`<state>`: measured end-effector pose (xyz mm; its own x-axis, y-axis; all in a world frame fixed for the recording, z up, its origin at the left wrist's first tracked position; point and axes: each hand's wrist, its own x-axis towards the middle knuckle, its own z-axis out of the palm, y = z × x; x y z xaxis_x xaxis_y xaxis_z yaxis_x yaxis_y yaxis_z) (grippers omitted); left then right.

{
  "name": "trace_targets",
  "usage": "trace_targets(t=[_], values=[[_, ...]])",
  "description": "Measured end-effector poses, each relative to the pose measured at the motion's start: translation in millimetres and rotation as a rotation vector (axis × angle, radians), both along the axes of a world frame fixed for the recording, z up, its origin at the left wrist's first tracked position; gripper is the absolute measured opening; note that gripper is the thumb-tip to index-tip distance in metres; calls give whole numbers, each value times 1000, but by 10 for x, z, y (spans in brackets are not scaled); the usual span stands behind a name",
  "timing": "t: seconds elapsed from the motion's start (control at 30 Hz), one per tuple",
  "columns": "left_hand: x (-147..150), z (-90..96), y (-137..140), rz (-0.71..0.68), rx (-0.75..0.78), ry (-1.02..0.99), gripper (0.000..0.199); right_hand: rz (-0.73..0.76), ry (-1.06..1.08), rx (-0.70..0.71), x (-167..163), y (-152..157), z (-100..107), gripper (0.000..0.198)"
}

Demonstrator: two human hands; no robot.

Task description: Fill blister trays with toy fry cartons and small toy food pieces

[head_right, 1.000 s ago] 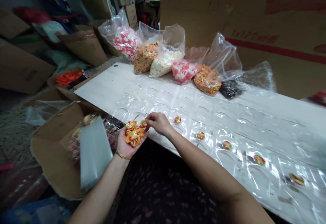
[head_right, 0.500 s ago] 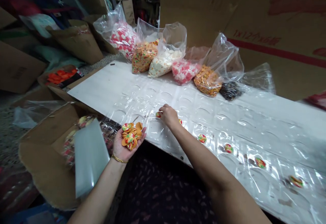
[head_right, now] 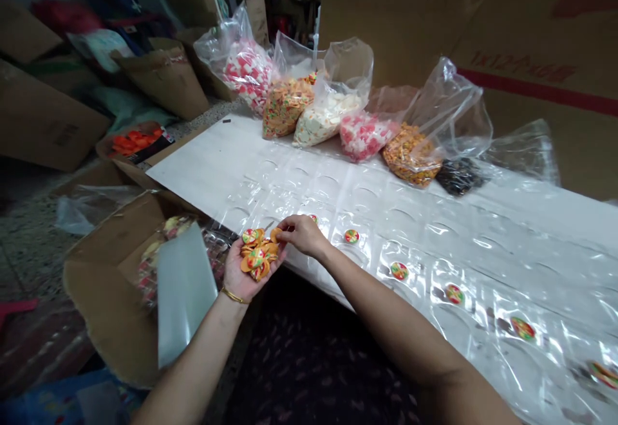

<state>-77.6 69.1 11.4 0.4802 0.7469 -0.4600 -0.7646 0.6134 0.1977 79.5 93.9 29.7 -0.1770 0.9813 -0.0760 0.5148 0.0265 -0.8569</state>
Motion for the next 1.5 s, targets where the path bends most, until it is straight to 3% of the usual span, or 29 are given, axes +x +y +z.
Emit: trace_targets(t=[0.07, 0.17, 0.23, 0.4, 0.53, 0.63, 0.73, 0.87, 0.97, 1.1, 1.17, 1.33, 1.5], values=[[-81, 3, -2, 6, 2, 10, 29, -120, -5, 85, 9, 93, -64, 10], [-211, 24, -15, 45, -15, 34, 27, -300, -177, 206, 15, 321, -155, 14], [-276, 48, -21, 64, -25, 44, 26, -306, -361, 283, -29, 473, -200, 17], [-357, 84, -2, 88, -41, 47, 25, 171, -825, 306, -127, 589, -263, 23], [-374, 48, 45, 108, -44, 49, 27, 316, -877, 354, -34, 537, -228, 21], [-351, 27, 87, 94, -36, 42, 27, 277, -750, 343, -30, 506, -128, 25], [-298, 36, 134, 81, -25, 38, 25, 192, -379, 300, -197, 456, 17, 25], [-211, 68, 201, 62, -67, 71, 18, 321, -31, 199, -495, 414, 149, 23], [-185, 86, 247, 52, -121, 78, 15, 236, 95, 51, -581, 451, 137, 9], [-231, 93, 305, 31, -139, 15, 15, 124, 362, -153, -561, 524, 80, 13], [-266, 93, 335, 31, -140, -4, 14, 134, 344, -111, -562, 542, 65, 12], [-301, 95, 419, 68, -196, -15, 10, 100, 21, 174, -656, 519, -6, 9], [-320, 98, 516, 56, -233, 40, 11, -49, 103, 171, -704, 641, -120, 13]])
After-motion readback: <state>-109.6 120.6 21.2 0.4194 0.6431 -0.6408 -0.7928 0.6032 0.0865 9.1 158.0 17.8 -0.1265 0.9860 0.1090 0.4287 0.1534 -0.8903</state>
